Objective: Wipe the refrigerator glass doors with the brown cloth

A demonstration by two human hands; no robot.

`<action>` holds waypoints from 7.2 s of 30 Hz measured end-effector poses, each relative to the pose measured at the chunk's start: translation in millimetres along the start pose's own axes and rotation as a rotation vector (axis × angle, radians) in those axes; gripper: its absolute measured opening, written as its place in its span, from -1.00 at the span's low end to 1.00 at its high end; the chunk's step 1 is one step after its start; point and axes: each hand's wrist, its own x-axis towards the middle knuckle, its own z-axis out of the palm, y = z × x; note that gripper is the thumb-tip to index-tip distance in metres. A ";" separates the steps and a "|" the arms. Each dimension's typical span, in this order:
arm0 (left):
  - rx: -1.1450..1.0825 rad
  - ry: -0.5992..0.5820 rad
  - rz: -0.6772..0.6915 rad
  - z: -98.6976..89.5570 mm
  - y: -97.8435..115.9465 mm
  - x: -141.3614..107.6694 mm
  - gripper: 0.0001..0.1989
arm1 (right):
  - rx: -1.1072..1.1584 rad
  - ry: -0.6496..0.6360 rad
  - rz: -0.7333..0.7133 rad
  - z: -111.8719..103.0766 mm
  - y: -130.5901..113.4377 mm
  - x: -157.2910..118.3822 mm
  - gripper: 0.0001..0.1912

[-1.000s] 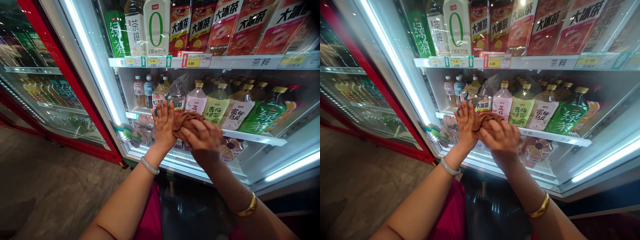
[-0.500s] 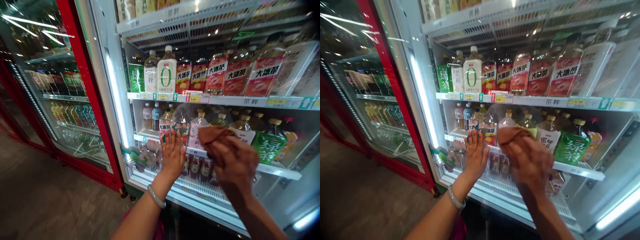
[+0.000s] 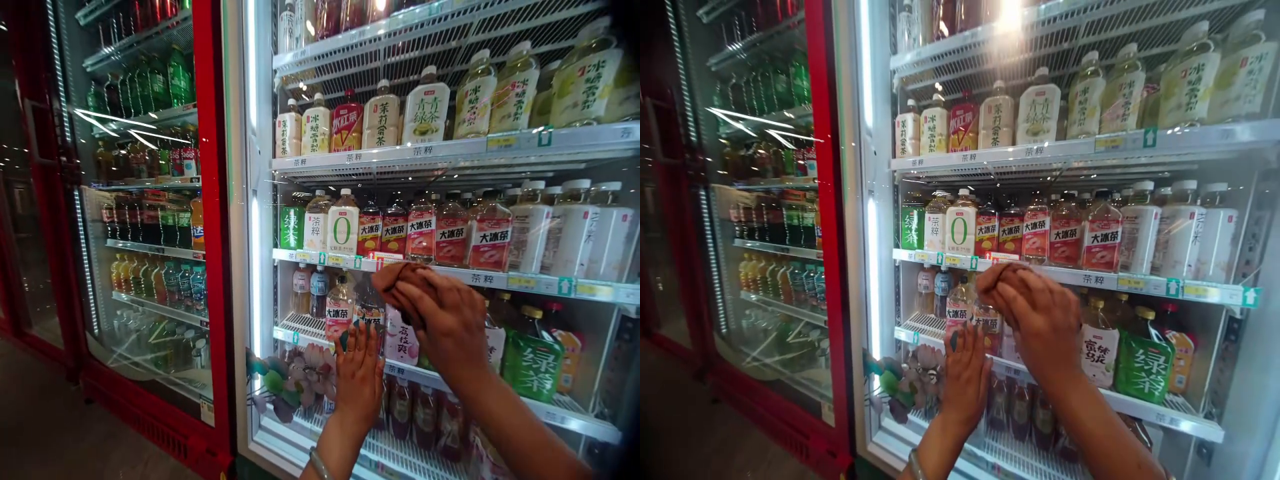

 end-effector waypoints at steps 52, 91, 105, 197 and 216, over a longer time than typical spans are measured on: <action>0.009 0.229 0.166 -77.6 -152.2 234.5 -0.40 | -0.239 0.009 -0.399 42.1 -34.4 220.1 -0.60; 0.035 0.216 0.171 -78.3 -152.8 232.1 -0.36 | -0.275 -0.044 -0.448 13.0 -22.0 199.4 -0.62; 0.041 0.172 0.233 -77.6 -126.9 238.7 -0.27 | -0.349 -0.125 -0.459 -13.0 14.2 219.3 -0.60; -0.063 0.249 0.277 -37.4 33.3 250.5 -0.24 | -0.295 -0.010 -0.173 -65.0 141.2 137.9 -0.57; -0.029 0.244 0.304 -38.7 40.9 250.1 -0.23 | -0.273 -0.022 -0.126 -83.5 159.4 140.3 -0.61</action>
